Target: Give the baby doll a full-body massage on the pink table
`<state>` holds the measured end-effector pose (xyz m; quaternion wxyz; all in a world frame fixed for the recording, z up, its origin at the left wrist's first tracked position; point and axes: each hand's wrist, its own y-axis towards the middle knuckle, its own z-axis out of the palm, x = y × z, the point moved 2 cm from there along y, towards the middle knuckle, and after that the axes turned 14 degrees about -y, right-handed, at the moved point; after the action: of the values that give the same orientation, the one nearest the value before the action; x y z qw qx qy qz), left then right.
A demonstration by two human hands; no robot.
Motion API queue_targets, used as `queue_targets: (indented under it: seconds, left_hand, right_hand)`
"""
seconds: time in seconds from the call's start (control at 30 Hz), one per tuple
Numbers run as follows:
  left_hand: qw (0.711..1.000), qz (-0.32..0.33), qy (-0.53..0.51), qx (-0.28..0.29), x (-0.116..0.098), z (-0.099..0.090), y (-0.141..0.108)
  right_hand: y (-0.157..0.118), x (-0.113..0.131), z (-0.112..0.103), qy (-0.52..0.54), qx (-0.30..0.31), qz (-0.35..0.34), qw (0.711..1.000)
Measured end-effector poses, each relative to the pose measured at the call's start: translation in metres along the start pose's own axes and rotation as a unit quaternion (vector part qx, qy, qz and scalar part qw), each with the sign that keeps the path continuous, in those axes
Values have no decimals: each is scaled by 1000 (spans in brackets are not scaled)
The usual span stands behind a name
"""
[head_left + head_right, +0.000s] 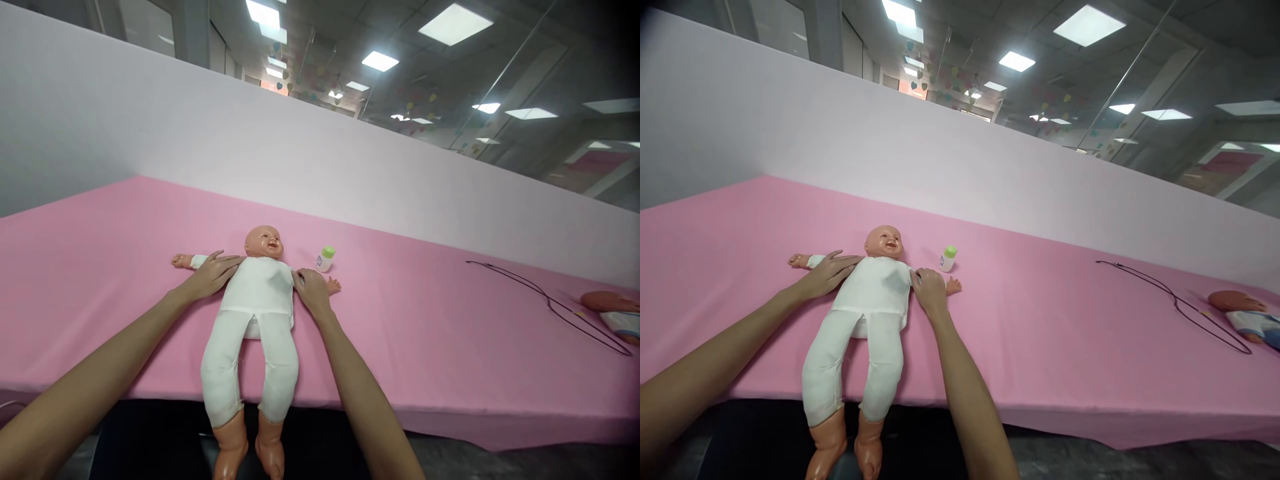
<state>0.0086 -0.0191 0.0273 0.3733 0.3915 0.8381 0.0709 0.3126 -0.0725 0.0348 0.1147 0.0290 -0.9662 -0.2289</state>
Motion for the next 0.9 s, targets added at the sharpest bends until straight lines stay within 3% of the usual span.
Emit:
queue_targets:
  seconds: [0.1, 0.23, 0.43, 0.63, 0.73, 0.83, 0.9]
  left_hand:
    - [999, 14, 35, 17, 5, 7, -2]
    - [996, 3, 94, -10, 10, 20, 0]
    - [988, 24, 138, -61, 10, 30, 5]
    - [983, 10, 166, -77, 7, 26, 10]
    - [979, 21, 146, -142, -2, 18, 19]
    - [968, 31, 74, -239, -19, 9, 35]
    - [962, 41, 27, -270, -36, 5, 49]
  right_hand:
    - [0, -4, -2, -6, -7, 27, 1000]
    - [3, -20, -8, 1, -53, 78, 996]
    - [4, -39, -22, 49, -191, 128, 972]
    - [3, -52, -29, 107, -325, 167, 925]
    - [4, -65, -22, 121, -286, 229, 923]
    - [7, -80, -12, 188, -186, 257, 930]
    - [9, -88, -7, 231, -126, 264, 928]
